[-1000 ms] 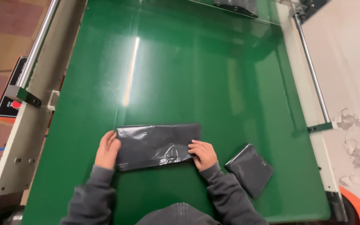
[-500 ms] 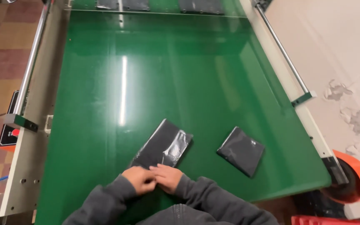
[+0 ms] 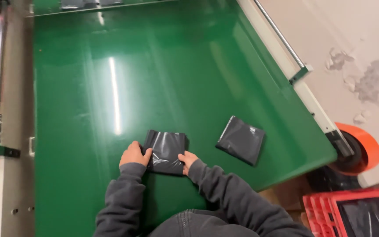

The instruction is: Folding plastic bags coming off a conveyor belt and placing them in a collection crate.

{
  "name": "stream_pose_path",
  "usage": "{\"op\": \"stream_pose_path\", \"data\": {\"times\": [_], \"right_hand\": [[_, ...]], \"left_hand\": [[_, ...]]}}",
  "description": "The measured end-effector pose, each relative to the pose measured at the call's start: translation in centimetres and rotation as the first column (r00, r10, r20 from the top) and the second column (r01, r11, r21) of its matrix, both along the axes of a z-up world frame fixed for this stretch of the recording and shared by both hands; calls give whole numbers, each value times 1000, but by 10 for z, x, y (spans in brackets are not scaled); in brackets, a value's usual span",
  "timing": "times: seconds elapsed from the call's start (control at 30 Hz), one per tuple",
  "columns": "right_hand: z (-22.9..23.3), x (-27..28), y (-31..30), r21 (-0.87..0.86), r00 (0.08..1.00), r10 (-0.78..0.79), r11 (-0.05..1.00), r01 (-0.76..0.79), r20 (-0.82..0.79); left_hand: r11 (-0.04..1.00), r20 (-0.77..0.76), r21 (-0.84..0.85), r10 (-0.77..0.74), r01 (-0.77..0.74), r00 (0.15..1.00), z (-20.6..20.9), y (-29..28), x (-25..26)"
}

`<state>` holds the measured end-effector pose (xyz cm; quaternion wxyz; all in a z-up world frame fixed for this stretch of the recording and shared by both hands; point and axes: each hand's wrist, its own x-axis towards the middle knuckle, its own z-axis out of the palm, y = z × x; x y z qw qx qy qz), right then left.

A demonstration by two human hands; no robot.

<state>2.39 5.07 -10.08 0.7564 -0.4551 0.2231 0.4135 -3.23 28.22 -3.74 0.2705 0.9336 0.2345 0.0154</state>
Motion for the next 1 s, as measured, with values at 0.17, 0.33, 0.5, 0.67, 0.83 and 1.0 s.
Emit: {"op": "stream_pose_path", "data": {"times": [0.17, 0.33, 0.5, 0.67, 0.83, 1.0], "right_hand": [[-45, -6, -26, -257, 866, 308, 942, -218, 395], [-21, 0, -105, -284, 739, 104, 951, 122, 666], [75, 49, -196, -84, 590, -109, 953, 291, 800], [91, 72, -256, -225, 513, -44, 865, 449, 857], [46, 67, -278, -551, 567, 215, 646, 527, 795], [58, 67, -276, -665, 541, 393, 518, 538, 744]], "left_hand": [[983, 264, 152, -139, 101, 954, -7, -32, -6], [921, 699, 8, -283, 388, 657, 95, -101, -16], [943, 658, -115, -164, 313, 735, 110, -187, 50], [965, 348, -158, -145, 211, 926, 65, -259, 118], [965, 236, -33, -244, 259, 941, 9, -282, 132], [930, 242, 240, -337, 280, 910, -10, -286, 140]]}}
